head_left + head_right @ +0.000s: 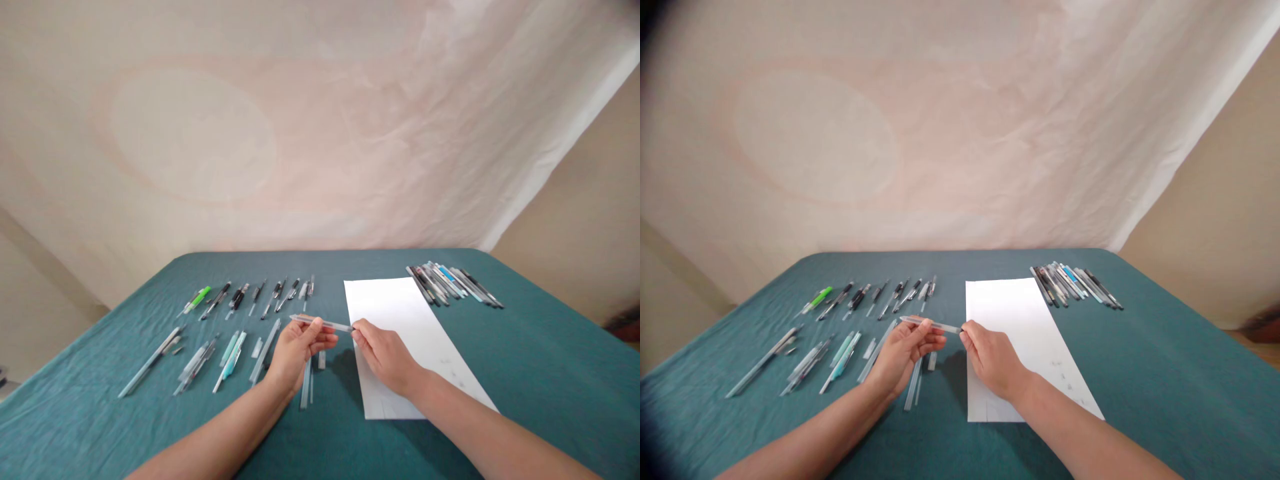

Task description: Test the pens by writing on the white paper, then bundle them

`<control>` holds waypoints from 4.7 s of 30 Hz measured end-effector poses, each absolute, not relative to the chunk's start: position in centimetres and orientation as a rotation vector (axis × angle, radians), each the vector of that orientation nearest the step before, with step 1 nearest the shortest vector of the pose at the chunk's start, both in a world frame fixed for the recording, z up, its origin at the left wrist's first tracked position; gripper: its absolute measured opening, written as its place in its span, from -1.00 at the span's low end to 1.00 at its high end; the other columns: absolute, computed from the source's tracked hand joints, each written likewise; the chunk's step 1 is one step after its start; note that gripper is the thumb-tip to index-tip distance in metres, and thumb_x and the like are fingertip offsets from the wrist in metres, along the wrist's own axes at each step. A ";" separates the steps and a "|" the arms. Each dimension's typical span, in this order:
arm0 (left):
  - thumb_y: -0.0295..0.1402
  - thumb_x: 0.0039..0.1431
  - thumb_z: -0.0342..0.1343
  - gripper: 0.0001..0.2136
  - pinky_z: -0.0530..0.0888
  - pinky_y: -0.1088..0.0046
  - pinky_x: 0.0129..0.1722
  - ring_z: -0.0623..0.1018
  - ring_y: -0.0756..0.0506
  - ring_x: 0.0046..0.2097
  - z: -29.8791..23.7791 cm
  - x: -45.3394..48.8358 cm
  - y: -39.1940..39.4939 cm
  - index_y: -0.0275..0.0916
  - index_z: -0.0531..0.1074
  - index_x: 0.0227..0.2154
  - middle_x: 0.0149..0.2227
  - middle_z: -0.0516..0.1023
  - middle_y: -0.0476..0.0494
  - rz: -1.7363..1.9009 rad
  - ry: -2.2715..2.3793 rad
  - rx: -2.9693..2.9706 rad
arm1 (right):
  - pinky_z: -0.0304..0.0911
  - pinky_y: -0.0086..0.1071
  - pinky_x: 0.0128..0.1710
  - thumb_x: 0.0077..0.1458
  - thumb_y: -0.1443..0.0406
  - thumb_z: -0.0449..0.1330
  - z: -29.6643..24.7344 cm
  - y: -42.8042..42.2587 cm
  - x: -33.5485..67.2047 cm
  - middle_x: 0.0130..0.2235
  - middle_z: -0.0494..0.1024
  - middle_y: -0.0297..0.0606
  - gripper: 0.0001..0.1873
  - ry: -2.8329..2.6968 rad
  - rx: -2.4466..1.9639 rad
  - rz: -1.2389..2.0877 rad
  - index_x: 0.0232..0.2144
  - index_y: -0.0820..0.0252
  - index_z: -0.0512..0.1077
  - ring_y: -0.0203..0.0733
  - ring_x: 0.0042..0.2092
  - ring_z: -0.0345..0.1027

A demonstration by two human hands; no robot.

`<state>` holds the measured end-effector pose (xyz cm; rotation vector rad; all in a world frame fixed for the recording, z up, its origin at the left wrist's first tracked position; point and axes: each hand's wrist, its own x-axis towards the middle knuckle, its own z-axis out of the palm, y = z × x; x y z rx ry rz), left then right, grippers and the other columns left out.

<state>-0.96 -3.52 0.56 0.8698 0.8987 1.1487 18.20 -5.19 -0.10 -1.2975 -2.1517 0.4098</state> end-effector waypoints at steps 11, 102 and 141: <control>-0.29 0.10 0.18 -0.79 0.50 0.39 -0.26 0.58 -0.08 -0.35 0.2 -1.2 -3.3 -0.35 0.33 -0.36 -0.40 0.56 -0.17 1.158 0.841 0.935 | 0.09 -0.46 -0.46 0.29 0.08 -0.18 0.1 -5.2 17.8 -0.59 0.25 -0.46 -0.63 -1.809 -1.114 1.152 -0.47 0.14 0.14 -0.35 -0.54 0.16; -0.15 0.26 -0.11 -0.59 0.16 0.27 0.15 0.34 -0.16 0.12 1.1 0.4 -8.2 -0.21 0.27 0.10 0.07 0.40 -0.25 0.268 0.481 2.798 | 0.17 -0.48 -0.55 0.12 0.14 0.07 -0.5 -4.1 20.8 -0.41 0.43 -0.35 -0.76 -1.537 -1.191 1.342 -0.24 0.17 0.34 -0.36 -0.49 0.27; -0.31 0.28 -0.11 -0.70 0.25 0.26 0.08 0.40 -0.14 0.04 1.2 0.6 -7.5 -0.12 0.33 0.03 0.03 0.45 -0.16 0.332 0.477 2.768 | 0.22 -0.41 -0.44 0.12 0.16 0.11 -1.7 -4.1 24.0 -0.36 0.48 -0.27 -0.76 -1.469 -1.216 1.279 -0.22 0.18 0.37 -0.33 -0.46 0.28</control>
